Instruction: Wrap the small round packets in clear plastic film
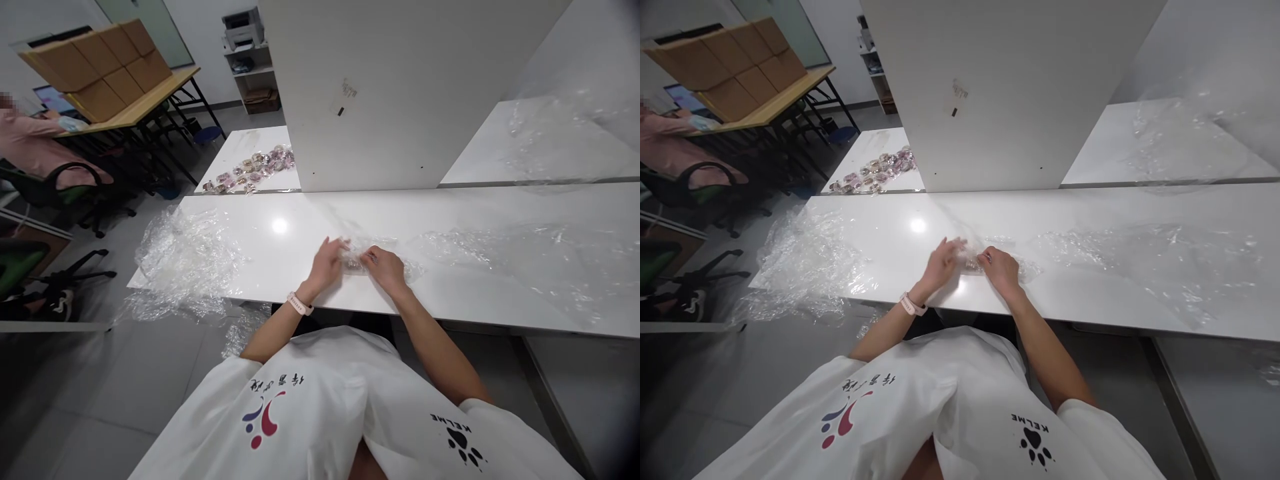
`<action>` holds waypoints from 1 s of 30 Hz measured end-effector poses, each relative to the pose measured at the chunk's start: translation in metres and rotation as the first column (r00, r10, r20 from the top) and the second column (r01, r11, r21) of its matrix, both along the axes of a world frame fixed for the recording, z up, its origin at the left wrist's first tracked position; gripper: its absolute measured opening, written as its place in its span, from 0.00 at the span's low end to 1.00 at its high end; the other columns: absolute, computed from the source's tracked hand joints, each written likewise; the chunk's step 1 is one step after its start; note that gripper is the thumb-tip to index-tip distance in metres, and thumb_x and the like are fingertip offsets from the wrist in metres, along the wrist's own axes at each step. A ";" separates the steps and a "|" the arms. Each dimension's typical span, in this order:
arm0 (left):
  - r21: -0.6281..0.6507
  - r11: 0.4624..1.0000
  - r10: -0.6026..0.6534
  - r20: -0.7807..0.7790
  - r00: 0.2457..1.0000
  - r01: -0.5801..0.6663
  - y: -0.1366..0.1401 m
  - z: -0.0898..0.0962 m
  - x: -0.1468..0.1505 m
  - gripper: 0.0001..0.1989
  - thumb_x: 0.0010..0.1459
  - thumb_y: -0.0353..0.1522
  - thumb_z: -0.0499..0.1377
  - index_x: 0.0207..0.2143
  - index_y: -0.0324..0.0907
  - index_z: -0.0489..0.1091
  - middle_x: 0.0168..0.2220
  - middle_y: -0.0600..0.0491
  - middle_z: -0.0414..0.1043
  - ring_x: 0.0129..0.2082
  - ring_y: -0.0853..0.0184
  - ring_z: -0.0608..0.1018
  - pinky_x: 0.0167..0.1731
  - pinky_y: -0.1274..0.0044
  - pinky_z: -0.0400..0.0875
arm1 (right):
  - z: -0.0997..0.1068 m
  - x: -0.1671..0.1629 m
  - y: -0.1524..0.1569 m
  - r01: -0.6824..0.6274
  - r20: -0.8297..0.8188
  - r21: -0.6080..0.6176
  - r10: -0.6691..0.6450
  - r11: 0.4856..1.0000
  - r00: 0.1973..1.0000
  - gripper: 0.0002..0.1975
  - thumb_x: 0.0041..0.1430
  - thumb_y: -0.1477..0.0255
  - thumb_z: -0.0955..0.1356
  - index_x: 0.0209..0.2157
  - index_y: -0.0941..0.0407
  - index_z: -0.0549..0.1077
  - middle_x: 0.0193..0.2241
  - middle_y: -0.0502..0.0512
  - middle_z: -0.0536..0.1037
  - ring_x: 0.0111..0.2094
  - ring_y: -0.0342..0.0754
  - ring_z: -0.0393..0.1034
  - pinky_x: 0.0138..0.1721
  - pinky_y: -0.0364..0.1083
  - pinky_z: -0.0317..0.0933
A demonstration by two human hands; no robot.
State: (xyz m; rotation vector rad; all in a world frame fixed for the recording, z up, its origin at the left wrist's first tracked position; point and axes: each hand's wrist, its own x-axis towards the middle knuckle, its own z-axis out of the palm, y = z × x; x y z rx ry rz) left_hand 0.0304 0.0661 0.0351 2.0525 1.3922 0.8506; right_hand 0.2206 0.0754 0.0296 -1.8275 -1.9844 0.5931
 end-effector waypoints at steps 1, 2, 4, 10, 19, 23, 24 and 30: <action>0.047 0.993 -0.105 -0.140 0.985 0.112 -0.005 -0.003 0.005 0.17 0.67 0.31 0.50 0.57 0.45 0.65 0.61 0.47 0.69 0.65 0.58 0.66 0.67 0.53 0.51 | 0.002 0.005 -0.004 -0.027 0.015 0.060 0.026 0.998 1.000 0.14 0.64 0.64 0.62 0.38 0.54 0.77 0.37 0.58 0.80 0.39 0.55 0.72 0.37 0.48 0.59; 0.073 0.977 -0.176 -0.270 0.947 0.202 -0.011 -0.006 0.008 0.18 0.67 0.34 0.52 0.59 0.44 0.64 0.64 0.46 0.65 0.68 0.56 0.61 0.68 0.51 0.45 | 0.004 0.011 -0.010 -0.038 0.030 0.151 0.034 0.988 0.999 0.15 0.64 0.65 0.62 0.41 0.55 0.77 0.40 0.61 0.80 0.43 0.57 0.71 0.41 0.51 0.61; 0.094 0.954 -0.214 -0.454 0.865 0.285 -0.019 -0.011 0.009 0.27 0.66 0.42 0.54 0.64 0.45 0.59 0.69 0.45 0.56 0.71 0.52 0.53 0.68 0.50 0.41 | 0.006 0.032 -0.029 0.032 0.037 0.362 -0.049 0.931 0.998 0.17 0.66 0.65 0.61 0.47 0.55 0.77 0.47 0.64 0.77 0.50 0.60 0.68 0.49 0.56 0.60; 0.106 0.955 -0.164 -0.586 0.794 0.276 -0.025 -0.015 0.004 0.34 0.66 0.49 0.51 0.70 0.49 0.49 0.71 0.45 0.48 0.72 0.51 0.50 0.67 0.48 0.43 | -0.009 0.082 -0.076 0.393 0.097 0.274 -0.432 0.878 0.897 0.28 0.65 0.50 0.59 0.44 0.58 0.78 0.37 0.66 0.76 0.41 0.63 0.70 0.42 0.60 0.63; 0.068 0.971 -0.162 -0.519 0.839 0.230 -0.026 -0.014 0.008 0.26 0.67 0.43 0.53 0.64 0.46 0.62 0.66 0.44 0.61 0.69 0.51 0.58 0.68 0.48 0.43 | -0.003 -0.012 -0.006 -0.207 -0.223 0.276 0.273 0.938 0.936 0.20 0.70 0.58 0.57 0.49 0.52 0.74 0.62 0.59 0.67 0.64 0.54 0.59 0.63 0.59 0.54; -0.148 0.965 -0.260 -0.450 0.854 0.216 -0.039 -0.013 -0.002 0.24 0.65 0.36 0.54 0.63 0.47 0.63 0.60 0.47 0.70 0.61 0.54 0.71 0.63 0.54 0.61 | 0.006 -0.021 -0.027 -0.590 -0.026 0.178 0.603 0.787 0.797 0.30 0.66 0.52 0.62 0.65 0.49 0.61 0.69 0.58 0.57 0.70 0.56 0.46 0.68 0.63 0.42; -0.174 0.961 -0.272 -0.433 0.859 0.216 -0.045 -0.011 -0.006 0.24 0.64 0.35 0.55 0.62 0.48 0.64 0.58 0.48 0.72 0.59 0.54 0.73 0.60 0.55 0.65 | 0.005 -0.019 -0.032 -0.625 0.013 0.158 0.631 0.765 0.776 0.35 0.65 0.50 0.64 0.68 0.49 0.57 0.70 0.58 0.53 0.71 0.57 0.44 0.68 0.63 0.42; 0.149 0.989 0.049 -0.256 0.965 -0.010 -0.083 -0.012 -0.033 0.14 0.66 0.30 0.51 0.48 0.49 0.74 0.46 0.50 0.79 0.55 0.58 0.76 0.59 0.58 0.68 | -0.010 -0.020 -0.034 -0.590 0.161 0.191 0.568 0.784 0.807 0.25 0.69 0.60 0.63 0.65 0.47 0.64 0.66 0.58 0.62 0.67 0.57 0.56 0.62 0.59 0.57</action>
